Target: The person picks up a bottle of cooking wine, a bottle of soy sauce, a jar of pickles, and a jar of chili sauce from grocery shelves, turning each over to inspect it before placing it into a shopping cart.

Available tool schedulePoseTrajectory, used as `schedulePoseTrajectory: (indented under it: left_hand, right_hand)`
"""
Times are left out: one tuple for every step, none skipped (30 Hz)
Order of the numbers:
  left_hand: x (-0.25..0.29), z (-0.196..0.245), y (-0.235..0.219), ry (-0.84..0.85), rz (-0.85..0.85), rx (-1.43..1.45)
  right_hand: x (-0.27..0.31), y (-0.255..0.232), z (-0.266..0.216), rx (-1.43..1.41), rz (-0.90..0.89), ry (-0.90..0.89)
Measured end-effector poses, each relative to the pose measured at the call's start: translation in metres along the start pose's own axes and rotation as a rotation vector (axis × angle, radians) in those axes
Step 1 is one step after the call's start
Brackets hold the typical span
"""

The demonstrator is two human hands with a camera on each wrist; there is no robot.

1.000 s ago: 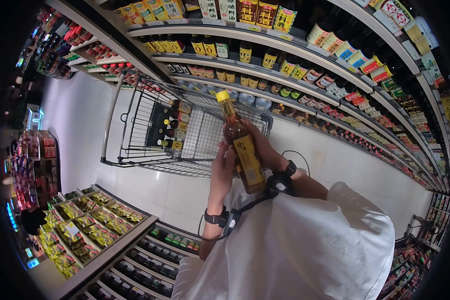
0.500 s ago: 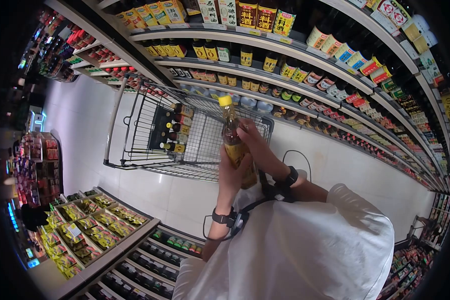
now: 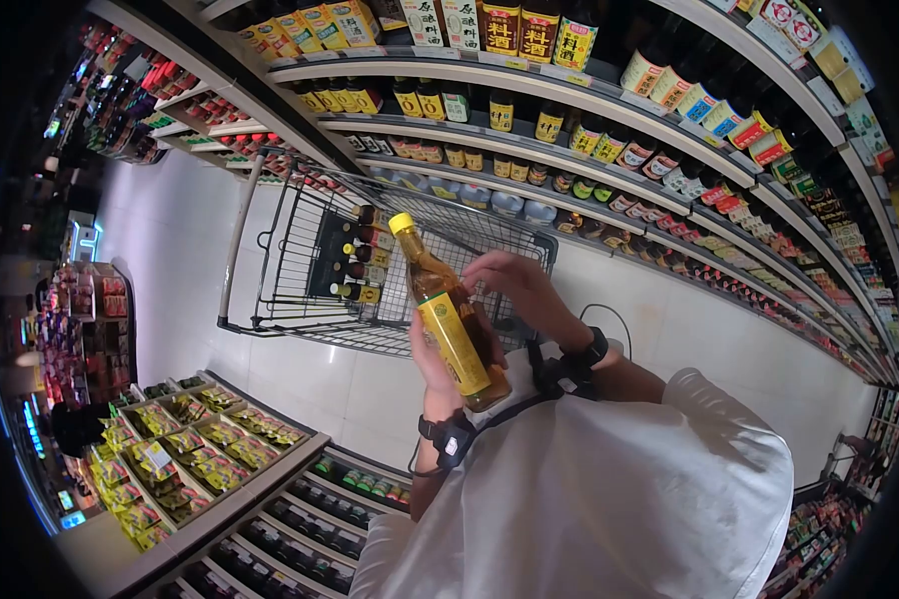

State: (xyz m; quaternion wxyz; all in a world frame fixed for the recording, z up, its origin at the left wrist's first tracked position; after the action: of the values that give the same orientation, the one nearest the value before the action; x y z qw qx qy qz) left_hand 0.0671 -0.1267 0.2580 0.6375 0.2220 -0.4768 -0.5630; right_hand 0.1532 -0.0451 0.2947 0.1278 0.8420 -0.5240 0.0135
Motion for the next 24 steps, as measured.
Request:
schedulePoseTrajectory:
  left_hand:
    - [-0.001, -0.001, -0.002, 0.007, -0.044, -0.026]
    - [-0.001, -0.006, -0.012, -0.016, -0.012, -0.092]
    - [-0.002, -0.009, -0.026, -0.026, 0.029, -0.16]
    - [-0.009, 0.009, -0.042, 0.177, 0.06, -0.618]
    - [-0.009, 0.036, -0.019, 0.431, 0.115, -1.181]
    - [-0.006, 0.035, -0.008, 0.451, 0.087, -1.385]
    - [-0.006, 0.033, 0.001, 0.462, 0.052, -1.588]
    - [-0.007, 0.033, 0.001, 0.468, 0.044, -1.576]
    - [-0.008, 0.031, 0.0, 0.469, 0.029, -1.561]
    - [-0.009, 0.028, 0.0, 0.469, 0.01, -1.544]
    - [-0.01, 0.026, 0.001, 0.457, -0.019, -1.561]
    - [-0.011, 0.026, 0.001, 0.444, -0.048, -1.578]
    - [-0.011, 0.027, 0.001, 0.431, -0.074, -1.595]
    - [-0.009, 0.037, 0.009, 0.541, -0.092, -1.564]
    - [-0.008, 0.049, 0.018, 0.653, -0.112, -1.534]
    - [-0.008, 0.059, 0.023, 0.694, -0.122, -1.528]
    - [-0.008, 0.069, 0.029, 0.735, -0.133, -1.522]
    - [-0.008, 0.077, 0.034, 0.703, -0.13, -1.541]
    - [-0.011, 0.081, 0.041, 0.67, -0.127, -1.562]
    - [-0.014, 0.085, 0.05, 0.66, -0.111, -1.535]
    - [-0.024, 0.079, 0.047, 0.555, -0.094, -1.656]
    - [-0.033, 0.071, 0.04, 0.439, -0.078, -1.773]
    - [-0.043, 0.064, 0.03, 0.32, -0.058, -1.884]
    - [-0.049, 0.061, 0.032, 0.508, -0.064, -1.874]
  right_hand:
    - [0.001, -0.003, 0.001, 0.022, 0.034, 0.014]
    - [0.001, -0.004, 0.002, 0.043, 0.06, 0.027]
    - [0.0, -0.007, 0.005, 0.063, 0.091, -0.013]
    - [-0.001, -0.009, 0.012, 0.078, 0.109, -0.052]
    - [-0.002, -0.01, 0.016, 0.113, 0.134, -0.04]
    - [-0.002, -0.01, 0.019, 0.148, 0.159, -0.028]
    - [0.001, -0.014, 0.021, 0.209, 0.202, 0.03]
    - [0.004, -0.02, 0.021, 0.275, 0.256, 0.085]
    - [0.005, -0.019, 0.022, 0.31, 0.218, 0.124]
    - [0.006, -0.019, 0.023, 0.347, 0.185, 0.162]
    - [0.007, -0.019, 0.025, 0.384, 0.154, 0.199]
    - [0.006, -0.016, 0.016, 0.5, 0.16, 0.109]
    - [0.005, -0.01, 0.01, 0.579, 0.148, 0.048]
    - [0.005, -0.004, 0.004, 0.655, 0.135, -0.013]
    - [0.004, 0.0, -0.001, 0.73, 0.122, -0.078]
    - [0.001, 0.002, 0.004, 0.811, 0.081, -0.114]
    - [-0.002, 0.004, 0.005, 0.855, 0.044, -0.171]
    - [-0.004, 0.006, 0.006, 0.898, 0.009, -0.231]
    - [-0.008, 0.006, 0.009, 0.94, -0.025, -0.291]
    - [-0.013, 0.006, 0.019, 1.005, -0.067, -0.385]
    - [-0.018, 0.003, 0.029, 1.009, -0.111, -0.391]
    - [-0.02, 0.002, 0.037, 1.01, -0.153, -0.393]
    - [-0.022, 0.001, 0.045, 1.014, -0.196, -0.396]
    - [-0.024, 0.003, 0.055, 1.072, -0.226, -0.394]
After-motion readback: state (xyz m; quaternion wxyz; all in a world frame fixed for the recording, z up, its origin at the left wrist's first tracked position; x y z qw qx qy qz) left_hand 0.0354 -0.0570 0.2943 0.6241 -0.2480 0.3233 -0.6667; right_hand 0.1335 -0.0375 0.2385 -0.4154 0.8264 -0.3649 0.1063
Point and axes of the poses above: each hand's wrist, its own x-axis away from the middle knuckle, its own y-axis out of the palm, z = x × y, the point moved 10 cm from there along -x, towards the middle knuckle, and after that the axes turned 7 degrees about y, right-handed, at the moved point
